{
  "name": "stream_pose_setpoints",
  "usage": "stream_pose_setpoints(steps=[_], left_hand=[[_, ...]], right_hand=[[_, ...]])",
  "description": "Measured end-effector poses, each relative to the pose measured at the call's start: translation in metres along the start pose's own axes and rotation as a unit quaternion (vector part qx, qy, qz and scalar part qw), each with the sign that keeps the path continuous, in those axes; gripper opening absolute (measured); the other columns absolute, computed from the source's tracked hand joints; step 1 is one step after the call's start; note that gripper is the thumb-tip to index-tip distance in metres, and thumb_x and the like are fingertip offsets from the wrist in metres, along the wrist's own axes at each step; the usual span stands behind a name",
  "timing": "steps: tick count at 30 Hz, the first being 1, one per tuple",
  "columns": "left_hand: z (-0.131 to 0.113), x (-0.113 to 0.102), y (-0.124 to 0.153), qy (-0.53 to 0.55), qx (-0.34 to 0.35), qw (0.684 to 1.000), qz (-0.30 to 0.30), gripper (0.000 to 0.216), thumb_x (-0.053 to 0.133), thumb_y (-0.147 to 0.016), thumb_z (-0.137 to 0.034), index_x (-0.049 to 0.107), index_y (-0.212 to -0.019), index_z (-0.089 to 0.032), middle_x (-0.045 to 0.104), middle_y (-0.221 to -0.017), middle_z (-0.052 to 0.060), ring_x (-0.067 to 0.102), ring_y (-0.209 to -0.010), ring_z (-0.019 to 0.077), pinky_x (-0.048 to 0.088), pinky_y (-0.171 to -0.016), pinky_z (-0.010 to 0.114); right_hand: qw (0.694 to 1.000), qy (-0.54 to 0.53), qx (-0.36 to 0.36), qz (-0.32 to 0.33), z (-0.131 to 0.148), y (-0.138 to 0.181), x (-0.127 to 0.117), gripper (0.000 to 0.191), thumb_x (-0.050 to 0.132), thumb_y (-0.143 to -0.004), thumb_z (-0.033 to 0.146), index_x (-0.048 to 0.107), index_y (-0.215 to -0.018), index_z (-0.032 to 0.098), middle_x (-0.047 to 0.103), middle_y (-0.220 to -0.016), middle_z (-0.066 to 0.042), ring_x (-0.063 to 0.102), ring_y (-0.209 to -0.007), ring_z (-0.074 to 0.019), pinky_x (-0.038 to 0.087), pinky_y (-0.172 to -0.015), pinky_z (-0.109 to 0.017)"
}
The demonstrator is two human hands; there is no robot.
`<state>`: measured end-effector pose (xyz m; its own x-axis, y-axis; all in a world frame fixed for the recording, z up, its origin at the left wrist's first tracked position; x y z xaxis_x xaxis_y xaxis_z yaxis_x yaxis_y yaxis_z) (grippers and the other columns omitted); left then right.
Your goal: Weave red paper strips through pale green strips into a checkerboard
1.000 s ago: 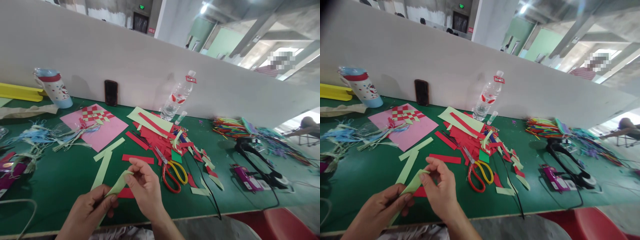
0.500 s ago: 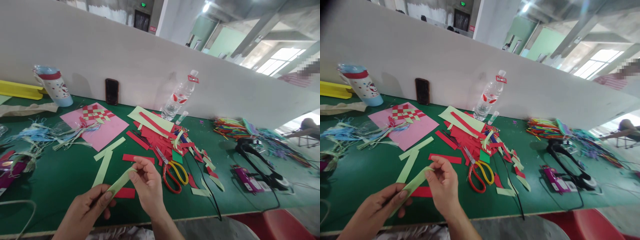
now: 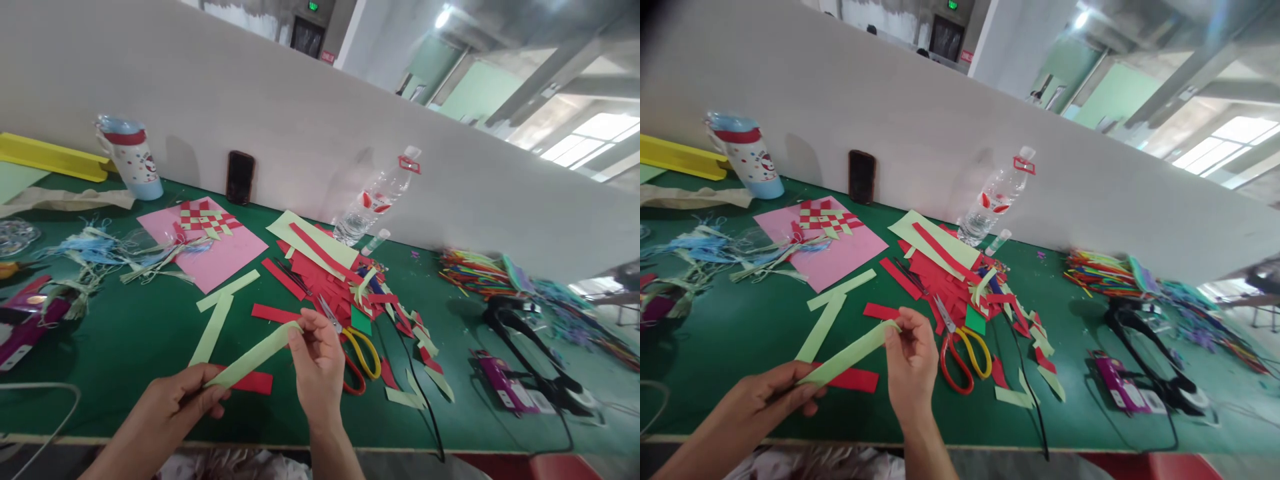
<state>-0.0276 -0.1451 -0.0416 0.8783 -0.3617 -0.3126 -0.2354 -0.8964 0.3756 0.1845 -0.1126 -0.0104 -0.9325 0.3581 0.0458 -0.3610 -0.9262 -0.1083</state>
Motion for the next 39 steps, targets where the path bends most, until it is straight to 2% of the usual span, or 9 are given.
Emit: stream_pose_setpoints(steps=[9,18,20,25,29,32,34,37,39], left_hand=[[-0.011,0.006,0.004,0.071,-0.002,0.996,-0.059,0.037,0.062,-0.079,-0.058,0.065,-0.067,-0.024,0.064,-0.060,-0.004,0.063,-0.062,0.0153,0.046,-0.060,0.020],[0.017,0.003,-0.001,0.120,-0.033,0.992,-0.029,0.044,0.063,-0.076,-0.069,0.073,-0.092,-0.030,0.075,-0.083,-0.001,0.073,-0.078,0.0215,0.056,-0.071,0.024],[0.016,0.002,-0.001,0.119,-0.030,0.992,-0.042,0.041,0.063,-0.078,-0.067,0.074,-0.092,-0.030,0.075,-0.083,-0.002,0.073,-0.078,0.0206,0.056,-0.072,0.023],[0.016,0.002,-0.002,0.123,-0.011,0.992,0.012,0.037,0.066,-0.079,-0.064,0.075,-0.089,-0.030,0.074,-0.083,-0.002,0.071,-0.085,0.0196,0.057,-0.078,0.022],[0.015,-0.001,-0.002,0.134,-0.002,0.991,-0.013,0.039,0.065,-0.079,-0.065,0.074,-0.080,-0.027,0.072,-0.074,-0.002,0.069,-0.075,0.0175,0.057,-0.069,0.020],[0.011,-0.005,-0.004,0.135,0.001,0.991,-0.024,0.042,0.067,-0.075,-0.066,0.074,-0.076,-0.025,0.073,-0.074,0.000,0.069,-0.070,0.0180,0.058,-0.065,0.021],[0.006,-0.007,-0.005,0.136,0.001,0.990,-0.046,0.043,0.067,-0.075,-0.067,0.074,-0.077,-0.024,0.074,-0.075,0.000,0.069,-0.070,0.0181,0.057,-0.063,0.021],[-0.005,-0.002,-0.004,0.118,0.031,0.991,-0.045,0.042,0.066,-0.077,-0.066,0.074,-0.080,-0.024,0.074,-0.078,0.001,0.069,-0.074,0.0196,0.057,-0.067,0.022],[-0.013,0.004,-0.001,0.100,0.054,0.992,-0.046,0.042,0.064,-0.077,-0.066,0.074,-0.082,-0.025,0.075,-0.080,0.001,0.069,-0.077,0.0209,0.056,-0.071,0.023]], right_hand=[[1.000,-0.020,0.021,-0.009,-0.003,0.006,-0.001,0.032,0.078,-0.078,0.033,0.065,-0.104,0.019,0.068,-0.083,-0.003,0.067,-0.070,-0.0159,0.059,-0.063,-0.027],[0.999,-0.041,0.022,0.022,-0.008,0.005,-0.003,0.033,0.076,-0.081,0.034,0.065,-0.109,0.020,0.068,-0.085,-0.003,0.067,-0.073,-0.0161,0.058,-0.067,-0.028],[0.998,-0.042,0.026,0.024,-0.009,0.005,-0.004,0.034,0.076,-0.081,0.034,0.065,-0.110,0.020,0.068,-0.086,-0.003,0.067,-0.074,-0.0162,0.058,-0.068,-0.029],[0.998,-0.043,0.033,0.018,-0.011,0.007,-0.005,0.037,0.078,-0.080,0.035,0.065,-0.110,0.019,0.068,-0.084,-0.002,0.067,-0.073,-0.0162,0.058,-0.068,-0.029],[0.996,-0.077,0.037,0.020,-0.010,0.004,-0.006,0.039,0.078,-0.080,0.037,0.063,-0.113,0.021,0.067,-0.082,-0.001,0.066,-0.070,-0.0148,0.057,-0.067,-0.028],[0.981,-0.169,0.075,0.064,-0.010,0.003,-0.003,0.066,0.087,-0.069,0.040,0.057,-0.126,0.026,0.066,-0.091,-0.001,0.065,-0.077,-0.0156,0.056,-0.068,-0.028],[0.958,-0.209,0.134,0.146,-0.013,0.008,0.004,0.083,0.095,-0.054,0.039,0.058,-0.127,0.027,0.066,-0.097,-0.001,0.065,-0.081,-0.0169,0.055,-0.067,-0.027],[0.905,-0.197,0.234,0.296,-0.017,0.028,0.021,0.070,0.096,-0.049,0.040,0.067,-0.111,0.024,0.064,-0.083,0.002,0.060,-0.071,-0.0137,0.051,-0.061,-0.023],[0.902,-0.201,0.245,0.294,-0.018,0.042,0.031,0.052,0.092,-0.058,0.046,0.070,-0.099,0.022,0.062,-0.074,0.003,0.056,-0.061,-0.0105,0.048,-0.059,-0.023]])
Point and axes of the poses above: each hand's wrist, its own y-axis away from the middle knuckle, its own x-axis out of the palm, z = x × y, the point moved 1 cm from there along -y, towards the middle knuckle
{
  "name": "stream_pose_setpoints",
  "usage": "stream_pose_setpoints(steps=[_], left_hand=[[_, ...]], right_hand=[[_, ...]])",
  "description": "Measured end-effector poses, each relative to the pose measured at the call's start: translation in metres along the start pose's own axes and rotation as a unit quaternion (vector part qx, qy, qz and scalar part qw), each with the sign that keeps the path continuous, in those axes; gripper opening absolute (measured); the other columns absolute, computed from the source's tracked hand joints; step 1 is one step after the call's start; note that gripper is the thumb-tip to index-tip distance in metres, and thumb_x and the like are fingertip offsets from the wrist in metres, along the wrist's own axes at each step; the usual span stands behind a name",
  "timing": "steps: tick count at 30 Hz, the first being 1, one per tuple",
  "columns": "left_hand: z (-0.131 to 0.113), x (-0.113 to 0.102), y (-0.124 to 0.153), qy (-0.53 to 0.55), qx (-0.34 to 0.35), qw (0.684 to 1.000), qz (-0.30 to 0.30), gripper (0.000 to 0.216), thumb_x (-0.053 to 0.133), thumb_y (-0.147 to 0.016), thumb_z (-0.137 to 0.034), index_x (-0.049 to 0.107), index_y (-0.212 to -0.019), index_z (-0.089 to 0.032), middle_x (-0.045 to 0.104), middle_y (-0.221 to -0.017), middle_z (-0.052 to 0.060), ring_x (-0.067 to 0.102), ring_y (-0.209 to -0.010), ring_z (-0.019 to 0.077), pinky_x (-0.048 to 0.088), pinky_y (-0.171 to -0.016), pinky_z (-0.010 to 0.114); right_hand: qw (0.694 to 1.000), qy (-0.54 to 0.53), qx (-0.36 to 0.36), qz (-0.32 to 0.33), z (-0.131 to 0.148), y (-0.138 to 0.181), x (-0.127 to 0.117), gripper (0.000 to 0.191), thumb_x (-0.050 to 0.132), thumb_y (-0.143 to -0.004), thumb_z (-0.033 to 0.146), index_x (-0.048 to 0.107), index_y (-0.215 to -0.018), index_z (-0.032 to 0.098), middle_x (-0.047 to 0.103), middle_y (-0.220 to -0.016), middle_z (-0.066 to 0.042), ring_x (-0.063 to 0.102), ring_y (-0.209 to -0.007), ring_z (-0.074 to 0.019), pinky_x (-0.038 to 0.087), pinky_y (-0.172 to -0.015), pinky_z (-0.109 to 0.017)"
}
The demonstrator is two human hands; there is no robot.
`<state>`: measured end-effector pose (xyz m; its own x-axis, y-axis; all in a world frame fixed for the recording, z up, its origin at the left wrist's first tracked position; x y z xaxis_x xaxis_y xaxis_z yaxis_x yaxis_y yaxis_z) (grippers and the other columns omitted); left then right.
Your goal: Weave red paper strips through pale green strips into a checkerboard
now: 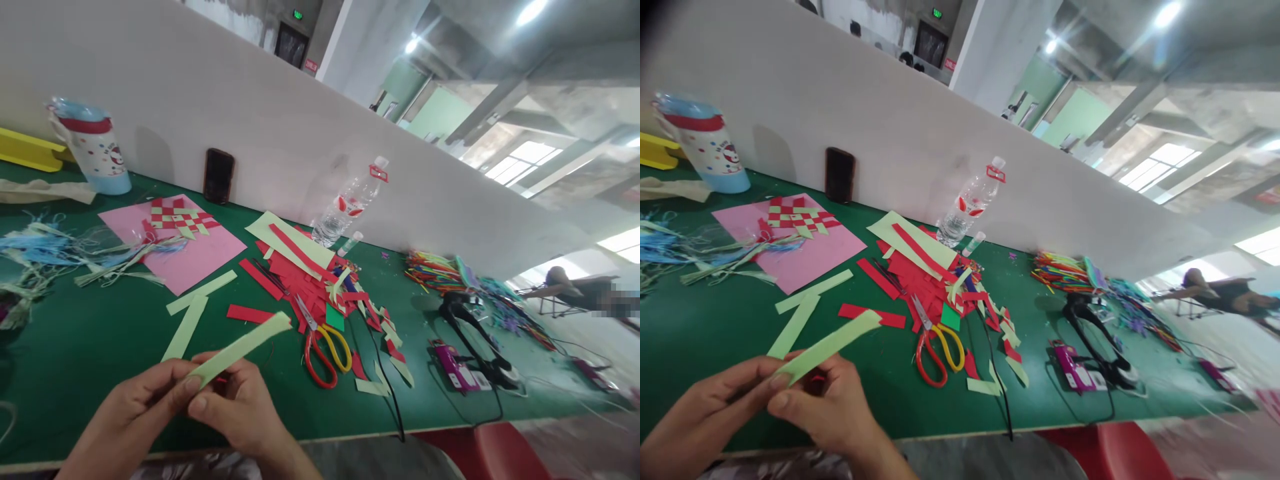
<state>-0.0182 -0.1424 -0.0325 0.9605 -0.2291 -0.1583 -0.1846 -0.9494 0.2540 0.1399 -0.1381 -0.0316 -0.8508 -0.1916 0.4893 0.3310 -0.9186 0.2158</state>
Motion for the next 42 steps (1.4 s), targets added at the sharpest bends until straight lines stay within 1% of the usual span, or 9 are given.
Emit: stream_pose_setpoints(steps=[6,12,18,26,31,35,38,40,42], left_hand=[[-0.005,0.013,0.010,-0.043,-0.018,0.998,-0.036,0.041,0.059,-0.080,-0.067,0.073,-0.080,-0.028,0.071,-0.066,-0.003,0.067,-0.068,0.0169,0.049,-0.062,0.019],[0.002,0.016,0.011,-0.032,-0.027,0.999,-0.028,0.045,0.056,-0.081,-0.068,0.071,-0.079,-0.026,0.069,-0.064,-0.002,0.065,-0.059,0.0164,0.050,-0.059,0.022],[-0.004,0.016,0.012,-0.040,-0.022,0.999,-0.009,0.043,0.055,-0.082,-0.065,0.066,-0.069,-0.025,0.062,-0.055,-0.004,0.056,-0.047,0.0129,0.045,-0.050,0.020],[0.003,0.016,0.015,-0.004,-0.011,1.000,-0.005,0.044,0.051,-0.087,-0.063,0.065,-0.069,-0.025,0.064,-0.060,-0.002,0.059,-0.055,0.0144,0.047,-0.057,0.021],[0.002,0.008,0.005,-0.014,0.013,1.000,-0.007,0.041,0.051,-0.089,-0.061,0.069,-0.080,-0.025,0.066,-0.064,-0.003,0.062,-0.057,0.0134,0.049,-0.057,0.019],[0.004,-0.003,-0.001,-0.069,0.040,0.997,0.012,0.039,0.051,-0.091,-0.057,0.071,-0.103,-0.026,0.071,-0.068,-0.003,0.066,-0.062,0.0149,0.052,-0.062,0.021],[0.014,-0.022,-0.003,-0.132,0.065,0.987,-0.059,0.046,0.052,-0.091,-0.057,0.061,-0.125,-0.028,0.076,-0.085,-0.002,0.071,-0.073,0.0162,0.056,-0.068,0.022],[0.024,-0.036,-0.004,-0.207,0.092,0.969,-0.100,0.038,0.054,-0.091,-0.055,0.065,-0.117,-0.029,0.075,-0.102,0.001,0.072,-0.086,0.0175,0.055,-0.067,0.020],[0.034,-0.044,-0.006,-0.285,0.153,0.944,-0.069,0.031,0.054,-0.092,-0.050,0.069,-0.110,-0.030,0.073,-0.112,0.002,0.070,-0.097,0.0192,0.056,-0.078,0.023]], right_hand=[[0.993,-0.002,-0.073,-0.095,0.000,0.001,0.004,0.032,0.086,-0.067,0.047,0.070,-0.070,0.020,0.059,-0.058,0.003,0.049,-0.048,-0.0104,0.043,-0.048,-0.024],[0.967,0.003,-0.133,-0.218,0.013,-0.001,-0.029,0.033,0.085,-0.067,0.048,0.076,-0.075,0.017,0.061,-0.062,0.000,0.046,-0.049,-0.0093,0.039,-0.048,-0.024],[0.965,0.032,-0.140,-0.221,0.008,0.005,-0.035,0.034,0.081,-0.074,0.051,0.075,-0.078,0.017,0.059,-0.061,0.000,0.047,-0.049,-0.0102,0.040,-0.049,-0.025],[0.959,0.081,-0.156,-0.224,0.004,0.008,-0.044,0.041,0.068,-0.087,0.055,0.075,-0.084,0.015,0.060,-0.062,-0.001,0.051,-0.051,-0.0107,0.043,-0.053,-0.025],[0.985,0.104,-0.101,-0.098,0.011,0.008,-0.024,0.040,0.078,-0.077,0.053,0.072,-0.091,0.017,0.065,-0.065,0.000,0.058,-0.056,-0.0128,0.048,-0.057,-0.025],[0.982,0.134,-0.087,-0.097,0.011,0.007,-0.007,0.035,0.075,-0.080,0.051,0.070,-0.081,0.017,0.065,-0.066,-0.001,0.058,-0.060,-0.0131,0.049,-0.060,-0.024],[0.972,0.168,-0.090,-0.140,0.015,0.007,-0.015,0.037,0.069,-0.084,0.052,0.069,-0.084,0.016,0.066,-0.067,-0.002,0.059,-0.062,-0.0138,0.050,-0.062,-0.025],[0.965,0.204,-0.075,-0.146,0.020,0.009,-0.028,0.035,0.069,-0.084,0.050,0.067,-0.084,0.015,0.065,-0.067,-0.002,0.059,-0.062,-0.0143,0.049,-0.060,-0.024],[0.958,0.246,-0.053,-0.141,0.023,0.014,-0.044,0.032,0.068,-0.084,0.046,0.066,-0.081,0.015,0.063,-0.066,-0.001,0.058,-0.062,-0.0142,0.047,-0.061,-0.024]])
Point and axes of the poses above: each hand's wrist, its own y-axis away from the middle knuckle, its own x-axis out of the palm, z = x × y, the point moved 1 cm from there along -y, towards the middle knuckle
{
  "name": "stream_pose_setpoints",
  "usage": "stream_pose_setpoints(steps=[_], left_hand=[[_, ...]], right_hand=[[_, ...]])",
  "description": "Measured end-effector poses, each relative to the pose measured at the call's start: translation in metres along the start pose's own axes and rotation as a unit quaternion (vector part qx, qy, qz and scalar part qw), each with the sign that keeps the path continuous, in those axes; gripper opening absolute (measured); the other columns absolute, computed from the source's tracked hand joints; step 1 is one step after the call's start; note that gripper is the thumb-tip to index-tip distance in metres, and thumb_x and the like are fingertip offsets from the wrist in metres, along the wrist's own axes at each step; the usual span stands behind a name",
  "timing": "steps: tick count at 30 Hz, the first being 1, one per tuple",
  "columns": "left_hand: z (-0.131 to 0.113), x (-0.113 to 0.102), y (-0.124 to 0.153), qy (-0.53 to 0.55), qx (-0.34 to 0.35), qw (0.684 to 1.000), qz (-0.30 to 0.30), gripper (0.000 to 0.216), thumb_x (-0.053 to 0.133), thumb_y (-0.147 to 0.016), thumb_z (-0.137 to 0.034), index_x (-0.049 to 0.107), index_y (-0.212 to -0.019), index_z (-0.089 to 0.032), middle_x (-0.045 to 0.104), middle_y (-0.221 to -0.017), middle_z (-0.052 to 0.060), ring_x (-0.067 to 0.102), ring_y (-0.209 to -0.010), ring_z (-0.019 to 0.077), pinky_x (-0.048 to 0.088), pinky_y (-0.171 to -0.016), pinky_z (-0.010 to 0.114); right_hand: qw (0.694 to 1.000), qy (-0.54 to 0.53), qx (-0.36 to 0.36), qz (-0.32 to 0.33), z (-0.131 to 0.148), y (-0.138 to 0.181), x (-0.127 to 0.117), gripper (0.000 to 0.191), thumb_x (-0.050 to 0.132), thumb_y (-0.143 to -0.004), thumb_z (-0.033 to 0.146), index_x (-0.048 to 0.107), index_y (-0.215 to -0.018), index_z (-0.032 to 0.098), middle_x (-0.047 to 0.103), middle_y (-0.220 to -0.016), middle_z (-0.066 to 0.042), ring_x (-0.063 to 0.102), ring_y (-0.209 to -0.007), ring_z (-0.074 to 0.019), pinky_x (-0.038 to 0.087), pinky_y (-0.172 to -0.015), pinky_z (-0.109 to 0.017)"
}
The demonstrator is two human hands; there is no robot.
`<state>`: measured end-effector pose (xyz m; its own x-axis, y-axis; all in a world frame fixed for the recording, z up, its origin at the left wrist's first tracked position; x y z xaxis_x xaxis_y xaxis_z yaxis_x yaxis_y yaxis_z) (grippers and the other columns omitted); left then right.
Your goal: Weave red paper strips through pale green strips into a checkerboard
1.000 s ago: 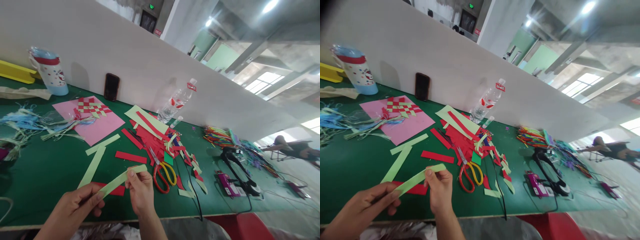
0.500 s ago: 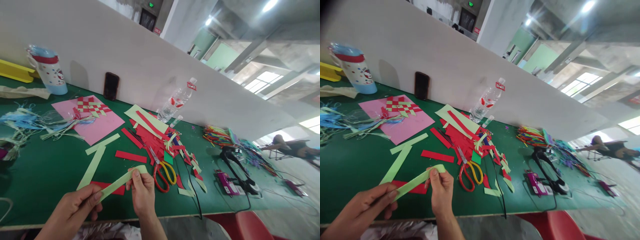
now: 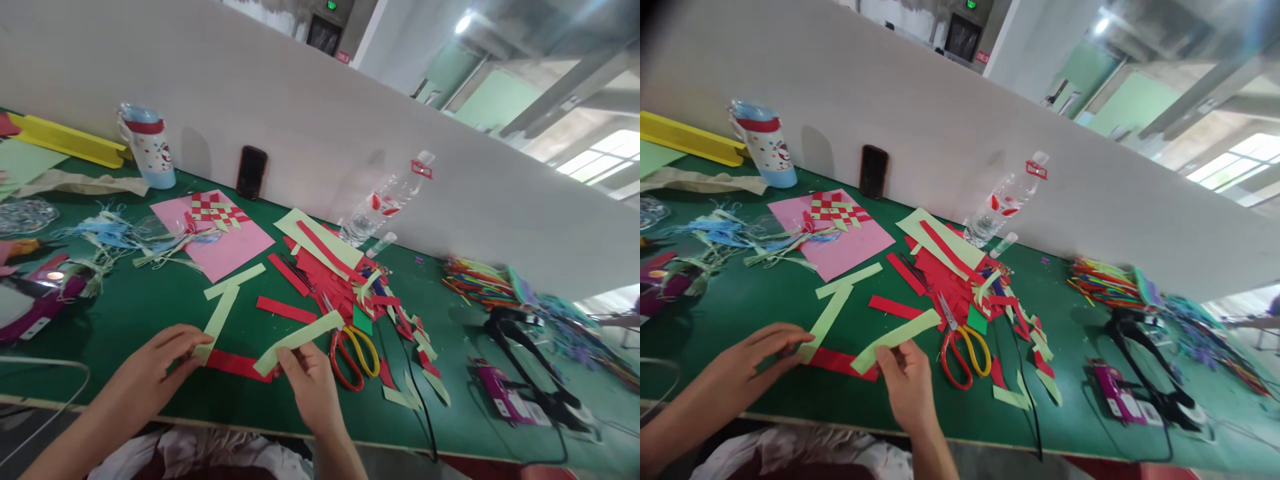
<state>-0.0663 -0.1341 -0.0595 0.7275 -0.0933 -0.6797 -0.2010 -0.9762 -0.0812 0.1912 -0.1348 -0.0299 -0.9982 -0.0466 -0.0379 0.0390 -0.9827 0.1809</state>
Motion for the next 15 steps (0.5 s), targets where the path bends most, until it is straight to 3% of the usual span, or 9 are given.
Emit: stream_pose_setpoints(steps=[3,8,12,15], left_hand=[[0.009,0.008,0.000,-0.080,0.089,0.992,0.048,0.027,0.053,-0.094,-0.038,0.069,-0.115,-0.030,0.070,-0.115,0.004,0.066,-0.106,0.0218,0.054,-0.091,0.031],[0.016,0.025,-0.004,-0.135,0.119,0.980,0.083,0.033,0.058,-0.091,-0.031,0.066,-0.123,-0.027,0.069,-0.115,0.007,0.066,-0.105,0.0242,0.055,-0.089,0.034],[0.022,0.027,-0.007,-0.143,0.126,0.978,0.078,0.031,0.053,-0.095,-0.040,0.069,-0.118,-0.027,0.071,-0.113,0.006,0.068,-0.103,0.0242,0.055,-0.085,0.032],[0.022,0.026,-0.008,-0.141,0.148,0.977,0.052,0.040,0.044,-0.098,-0.051,0.070,-0.114,-0.027,0.073,-0.109,0.006,0.070,-0.099,0.0227,0.056,-0.083,0.029]], right_hand=[[0.997,0.072,0.028,0.026,-0.008,0.007,-0.020,0.025,0.064,-0.086,0.039,0.065,-0.079,0.015,0.059,-0.064,0.001,0.056,-0.061,-0.0135,0.044,-0.060,-0.023],[0.976,0.195,0.076,0.055,-0.018,0.024,-0.036,0.010,0.060,-0.084,0.022,0.065,-0.092,0.017,0.060,-0.065,0.004,0.058,-0.063,-0.0139,0.042,-0.059,-0.022],[0.951,0.299,0.069,0.034,-0.024,0.026,-0.042,0.046,0.061,-0.082,0.015,0.059,-0.128,0.017,0.064,-0.066,0.005,0.061,-0.064,-0.0149,0.045,-0.062,-0.023],[0.926,0.377,-0.002,0.004,-0.026,0.026,-0.049,0.053,0.060,-0.086,0.017,0.052,-0.138,0.013,0.069,-0.077,-0.001,0.064,-0.069,-0.0170,0.049,-0.066,-0.026]])
Point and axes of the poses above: each hand's wrist, its own y-axis away from the middle knuckle, its own x-axis out of the palm, z = x × y, the point moved 1 cm from there along -y, towards the middle knuckle
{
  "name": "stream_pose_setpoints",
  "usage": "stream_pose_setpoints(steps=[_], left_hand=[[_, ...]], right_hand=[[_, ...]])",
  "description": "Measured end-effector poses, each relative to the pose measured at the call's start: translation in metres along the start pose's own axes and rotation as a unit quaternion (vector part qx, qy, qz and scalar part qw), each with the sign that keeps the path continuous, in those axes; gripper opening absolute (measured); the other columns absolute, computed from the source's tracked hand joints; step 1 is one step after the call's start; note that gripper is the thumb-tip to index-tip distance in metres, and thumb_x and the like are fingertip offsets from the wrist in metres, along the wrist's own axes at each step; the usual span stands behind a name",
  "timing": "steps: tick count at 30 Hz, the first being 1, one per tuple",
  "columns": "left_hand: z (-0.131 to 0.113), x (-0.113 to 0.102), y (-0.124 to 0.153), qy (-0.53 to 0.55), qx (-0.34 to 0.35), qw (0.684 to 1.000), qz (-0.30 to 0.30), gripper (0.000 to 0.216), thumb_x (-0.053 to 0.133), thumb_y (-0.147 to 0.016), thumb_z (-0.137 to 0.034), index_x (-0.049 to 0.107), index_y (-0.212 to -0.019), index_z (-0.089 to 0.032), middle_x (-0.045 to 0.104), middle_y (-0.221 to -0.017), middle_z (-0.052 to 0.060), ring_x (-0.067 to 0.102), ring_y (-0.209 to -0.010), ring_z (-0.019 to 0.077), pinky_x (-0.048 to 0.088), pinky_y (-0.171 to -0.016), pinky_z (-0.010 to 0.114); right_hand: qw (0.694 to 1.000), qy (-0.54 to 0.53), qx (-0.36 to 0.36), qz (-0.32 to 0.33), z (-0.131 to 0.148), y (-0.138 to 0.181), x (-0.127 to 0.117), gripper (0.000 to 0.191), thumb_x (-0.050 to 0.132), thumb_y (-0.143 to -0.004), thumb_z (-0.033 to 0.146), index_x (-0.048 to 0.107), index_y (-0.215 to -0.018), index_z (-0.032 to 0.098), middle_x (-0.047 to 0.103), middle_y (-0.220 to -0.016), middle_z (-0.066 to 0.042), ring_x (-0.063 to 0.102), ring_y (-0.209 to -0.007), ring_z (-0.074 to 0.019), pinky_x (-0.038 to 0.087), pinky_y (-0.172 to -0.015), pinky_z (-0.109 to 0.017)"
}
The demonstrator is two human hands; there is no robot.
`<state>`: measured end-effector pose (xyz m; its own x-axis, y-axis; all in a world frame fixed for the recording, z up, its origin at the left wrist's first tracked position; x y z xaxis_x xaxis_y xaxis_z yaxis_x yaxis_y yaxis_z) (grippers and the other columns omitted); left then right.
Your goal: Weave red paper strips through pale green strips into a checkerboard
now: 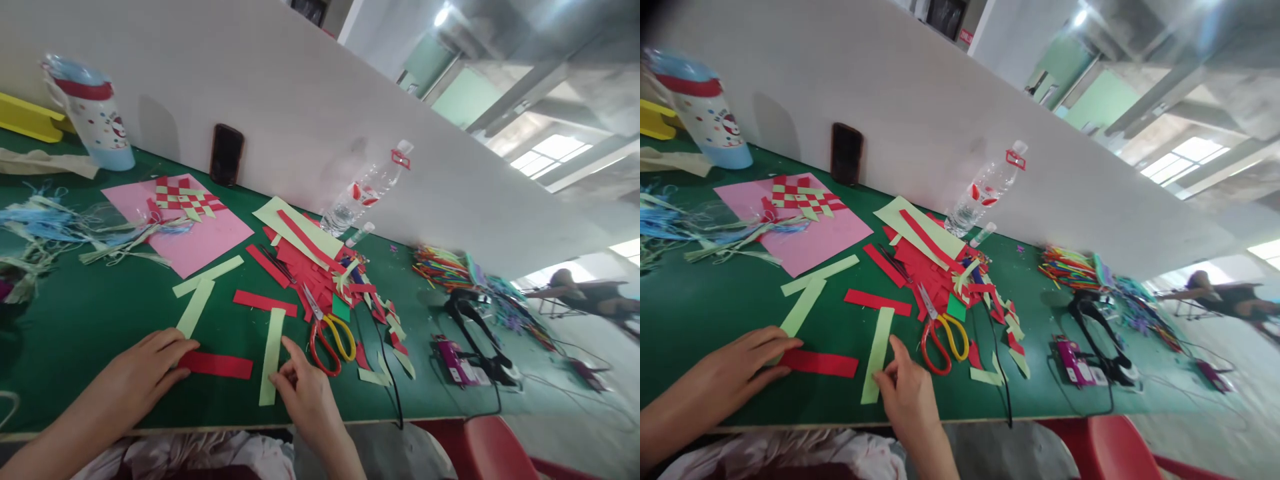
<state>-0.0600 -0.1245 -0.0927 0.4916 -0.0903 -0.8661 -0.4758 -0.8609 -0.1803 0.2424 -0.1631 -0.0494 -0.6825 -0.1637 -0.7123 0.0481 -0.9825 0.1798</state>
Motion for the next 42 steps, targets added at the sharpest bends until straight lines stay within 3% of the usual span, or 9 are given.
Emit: stream_pose_setpoints(steps=[3,7,10,17,21,30,34,38,42], left_hand=[[-0.002,-0.002,-0.002,-0.005,0.027,0.999,-0.034,0.048,0.037,-0.098,-0.058,0.071,-0.112,-0.027,0.075,-0.106,0.005,0.072,-0.096,0.0220,0.056,-0.079,0.028],[0.000,0.001,-0.003,0.002,0.024,0.999,-0.029,0.050,0.033,-0.099,-0.059,0.071,-0.106,-0.027,0.075,-0.102,0.004,0.073,-0.093,0.0220,0.056,-0.075,0.029],[0.002,0.006,0.000,-0.002,-0.001,1.000,-0.003,0.050,0.033,-0.098,-0.060,0.070,-0.108,-0.028,0.073,-0.105,0.005,0.071,-0.095,0.0242,0.056,-0.077,0.032],[-0.004,0.002,0.000,0.026,-0.036,0.998,0.041,0.038,0.041,-0.097,-0.050,0.066,-0.113,-0.027,0.069,-0.112,0.007,0.068,-0.101,0.0275,0.053,-0.080,0.038],[-0.008,-0.003,-0.005,0.051,-0.061,0.994,0.075,0.028,0.047,-0.094,-0.041,0.066,-0.107,-0.027,0.068,-0.108,0.006,0.066,-0.099,0.0259,0.051,-0.078,0.036],[-0.011,-0.007,-0.009,0.075,-0.083,0.990,0.090,0.019,0.045,-0.092,-0.028,0.063,-0.095,-0.025,0.066,-0.098,0.005,0.065,-0.090,0.0228,0.047,-0.073,0.033],[-0.013,-0.010,-0.010,0.081,-0.088,0.989,0.085,0.017,0.045,-0.091,-0.029,0.061,-0.090,-0.025,0.066,-0.096,0.004,0.064,-0.088,0.0225,0.047,-0.072,0.032],[-0.012,-0.009,-0.010,0.076,-0.094,0.989,0.087,0.016,0.047,-0.092,-0.031,0.062,-0.092,-0.025,0.068,-0.097,0.004,0.065,-0.089,0.0227,0.048,-0.074,0.033],[-0.008,-0.006,-0.007,0.067,-0.076,0.992,0.080,0.025,0.048,-0.093,-0.034,0.064,-0.111,-0.028,0.068,-0.112,0.006,0.066,-0.100,0.0250,0.050,-0.079,0.034]], right_hand=[[0.994,0.063,-0.064,-0.068,-0.002,0.006,-0.003,0.043,0.058,-0.090,0.020,0.057,-0.133,0.015,0.070,-0.095,-0.007,0.067,-0.080,-0.0201,0.053,-0.071,-0.029],[0.983,0.128,-0.108,-0.078,0.002,0.022,0.003,0.040,0.069,-0.085,0.019,0.062,-0.124,0.021,0.068,-0.109,-0.009,0.065,-0.099,-0.0263,0.055,-0.085,-0.037],[0.978,0.175,-0.073,-0.085,0.005,0.030,0.012,0.047,0.077,-0.077,0.018,0.062,-0.122,0.021,0.068,-0.110,-0.010,0.063,-0.100,-0.0301,0.055,-0.087,-0.043],[0.984,0.159,0.028,-0.078,0.017,0.023,0.018,0.022,0.070,-0.079,0.009,0.066,-0.096,0.023,0.067,-0.095,-0.005,0.061,-0.090,-0.0267,0.051,-0.079,-0.040],[0.986,0.133,0.018,-0.098,0.016,0.021,0.018,0.016,0.064,-0.083,0.009,0.067,-0.089,0.023,0.068,-0.093,-0.004,0.062,-0.088,-0.0238,0.050,-0.076,-0.034],[0.986,-0.006,0.007,-0.165,-0.001,0.022,0.018,0.024,0.059,-0.089,0.026,0.073,-0.108,0.020,0.073,-0.097,-0.008,0.069,-0.084,-0.0207,0.055,-0.074,-0.027],[0.981,-0.091,0.047,-0.165,-0.001,0.022,0.019,0.038,0.060,-0.089,0.032,0.065,-0.123,0.016,0.070,-0.083,-0.004,0.067,-0.068,-0.0168,0.056,-0.063,-0.024],[0.980,-0.116,0.055,-0.154,-0.001,0.022,0.019,0.038,0.059,-0.091,0.036,0.066,-0.121,0.014,0.069,-0.076,-0.003,0.066,-0.064,-0.0160,0.055,-0.062,-0.023],[0.980,-0.104,0.059,-0.158,-0.003,0.022,0.019,0.040,0.058,-0.091,0.038,0.067,-0.122,0.014,0.071,-0.077,-0.004,0.067,-0.065,-0.0165,0.056,-0.063,-0.023]])
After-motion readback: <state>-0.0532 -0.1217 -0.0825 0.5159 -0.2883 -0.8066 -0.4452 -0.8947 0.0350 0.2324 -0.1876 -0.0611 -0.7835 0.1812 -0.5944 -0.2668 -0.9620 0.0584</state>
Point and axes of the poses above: each hand's wrist, its own y-axis away from the middle knuckle, its own x-axis out of the palm, z = x × y, the point moved 1 cm from there along -y, towards the middle knuckle
